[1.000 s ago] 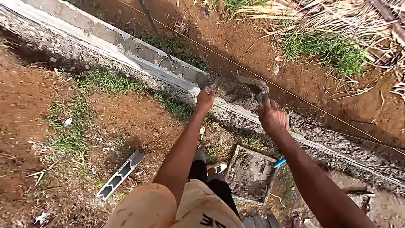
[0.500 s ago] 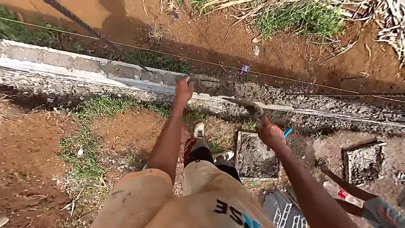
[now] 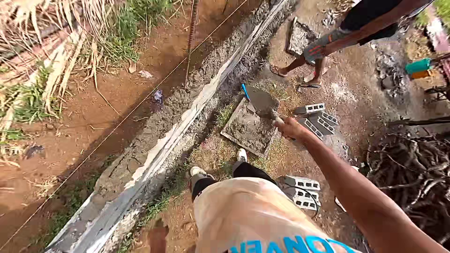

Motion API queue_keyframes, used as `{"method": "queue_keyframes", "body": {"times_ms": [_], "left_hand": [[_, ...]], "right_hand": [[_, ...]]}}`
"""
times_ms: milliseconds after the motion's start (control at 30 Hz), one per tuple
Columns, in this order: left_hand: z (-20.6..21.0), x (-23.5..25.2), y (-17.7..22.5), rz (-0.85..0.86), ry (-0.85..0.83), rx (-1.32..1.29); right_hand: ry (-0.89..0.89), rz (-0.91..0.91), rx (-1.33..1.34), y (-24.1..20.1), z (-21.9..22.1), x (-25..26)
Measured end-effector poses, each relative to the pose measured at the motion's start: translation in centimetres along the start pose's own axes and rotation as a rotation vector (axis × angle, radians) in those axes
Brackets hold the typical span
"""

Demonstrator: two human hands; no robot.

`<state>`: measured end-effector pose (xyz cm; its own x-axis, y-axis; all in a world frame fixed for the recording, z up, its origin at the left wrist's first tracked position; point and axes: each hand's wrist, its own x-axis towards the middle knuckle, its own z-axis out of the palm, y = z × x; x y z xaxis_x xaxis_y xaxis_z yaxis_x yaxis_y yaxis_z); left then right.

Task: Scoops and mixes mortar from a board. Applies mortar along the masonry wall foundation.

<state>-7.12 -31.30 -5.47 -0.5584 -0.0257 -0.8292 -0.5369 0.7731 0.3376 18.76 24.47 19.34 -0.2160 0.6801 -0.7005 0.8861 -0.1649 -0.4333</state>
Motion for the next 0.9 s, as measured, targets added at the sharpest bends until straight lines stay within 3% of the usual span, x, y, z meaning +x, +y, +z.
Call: {"method": "queue_keyframes", "body": {"times_ms": [100, 200, 267, 400, 467, 600, 667, 800, 900], "left_hand": [[3.3, -2.6, -2.8, -0.178, -0.214, 0.245], [7.9, -3.5, -6.2, -0.18, -0.08, 0.033], [9.6, -5.5, -4.2, -0.14, -0.017, -0.022], [12.1, -6.1, 0.4, -0.028, 0.091, -0.045], [13.8, -6.6, 3.9, 0.017, 0.111, -0.006], [20.8, -6.1, 10.7, 0.114, 0.085, 0.108], [25.7, -4.8, 12.3, 0.17, 0.021, 0.145], [37.2, -0.5, 12.3, 0.24, -0.112, 0.321], [45.4, 2.4, 10.2, 0.16, -0.209, 0.385]], "right_hand": [[0.044, -0.073, 0.093, 4.1, -3.3, -1.8], [0.213, -0.18, 0.002, 9.1, -5.5, -1.6], [0.285, -0.172, -0.044, 13.5, -6.2, 1.2], [0.264, 0.124, -0.131, 21.0, -5.7, 9.0], [0.191, 0.222, 0.035, 24.4, -4.3, 12.5], [-0.001, 0.21, 0.537, 29.8, 1.2, 21.4], [-0.062, 0.303, 0.571, 31.4, 5.7, 26.3], [-0.158, 0.389, 0.512, 33.4, 16.4, 36.3], [-0.131, 0.335, 0.617, 33.2, 22.8, 43.7]]}}
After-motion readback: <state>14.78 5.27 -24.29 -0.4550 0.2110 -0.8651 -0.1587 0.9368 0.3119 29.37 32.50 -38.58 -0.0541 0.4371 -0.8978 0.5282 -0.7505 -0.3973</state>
